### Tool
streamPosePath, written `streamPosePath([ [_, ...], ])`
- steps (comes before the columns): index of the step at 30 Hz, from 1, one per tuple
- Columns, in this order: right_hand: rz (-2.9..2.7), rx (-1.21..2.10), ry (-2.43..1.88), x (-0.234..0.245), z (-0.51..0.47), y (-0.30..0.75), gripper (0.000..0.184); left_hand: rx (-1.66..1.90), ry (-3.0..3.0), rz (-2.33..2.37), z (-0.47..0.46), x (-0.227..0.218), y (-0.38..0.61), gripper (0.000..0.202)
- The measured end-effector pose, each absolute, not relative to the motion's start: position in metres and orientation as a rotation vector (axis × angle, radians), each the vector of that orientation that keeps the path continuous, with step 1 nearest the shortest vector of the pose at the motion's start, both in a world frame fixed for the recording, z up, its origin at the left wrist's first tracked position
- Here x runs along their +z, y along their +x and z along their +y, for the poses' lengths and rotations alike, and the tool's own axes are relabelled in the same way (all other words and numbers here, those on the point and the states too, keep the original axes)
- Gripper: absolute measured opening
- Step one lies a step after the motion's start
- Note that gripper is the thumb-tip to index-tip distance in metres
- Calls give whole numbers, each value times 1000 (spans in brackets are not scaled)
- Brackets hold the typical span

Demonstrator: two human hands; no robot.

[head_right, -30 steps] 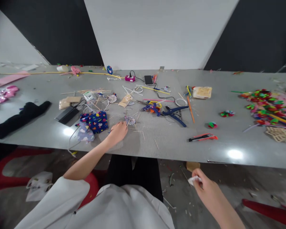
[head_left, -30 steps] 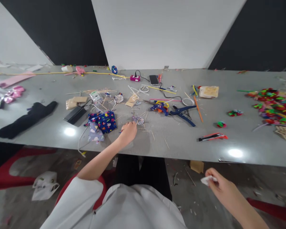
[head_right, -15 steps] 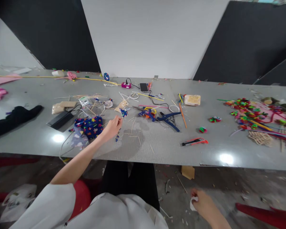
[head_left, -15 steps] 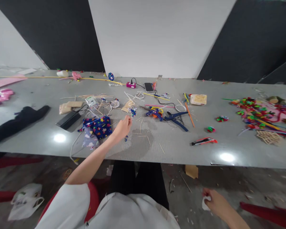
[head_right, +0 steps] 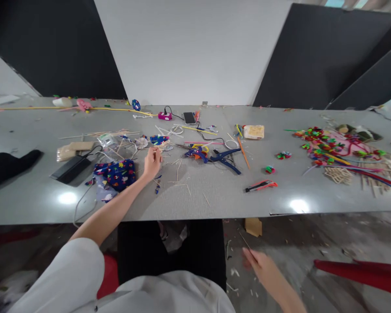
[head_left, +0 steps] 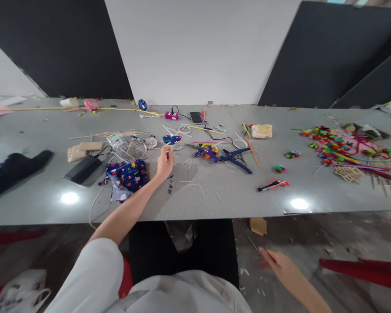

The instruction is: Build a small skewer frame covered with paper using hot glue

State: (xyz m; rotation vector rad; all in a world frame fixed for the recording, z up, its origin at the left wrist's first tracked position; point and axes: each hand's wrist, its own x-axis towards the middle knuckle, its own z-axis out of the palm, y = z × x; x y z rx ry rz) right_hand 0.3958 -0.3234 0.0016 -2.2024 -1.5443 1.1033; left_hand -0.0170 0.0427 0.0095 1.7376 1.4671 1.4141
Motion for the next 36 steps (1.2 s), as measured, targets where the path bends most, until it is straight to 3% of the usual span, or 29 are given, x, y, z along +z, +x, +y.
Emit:
streamPosePath([
  [2,-1485,1348,-1932,29,-303,374,62,1431,1781,1493,40,7,-23,18],
  [5,-1558,1379,-1599,72,-261,340,54,1498,1858,1488,41,7,-31,21],
  [10,-1663,751,-1023,112,-140,292,36,1601,1913,1405,42,12,-38,23],
  [13,-1668,441,-899,100,-50,271,33,1656,1907,1369,40,16,-38,24],
  [17,-1705,343,-843,54,23,255,31,1615,2035,1338,34,22,-36,22],
  [21,-1788,275,-870,18,19,251,27,1557,2142,1348,24,29,-33,17],
  [26,-2096,206,-856,19,-5,247,25,1483,2240,1201,9,39,-25,12],
  [36,-2447,83,-808,16,1,229,27,1243,2330,1051,6,36,-21,29],
])
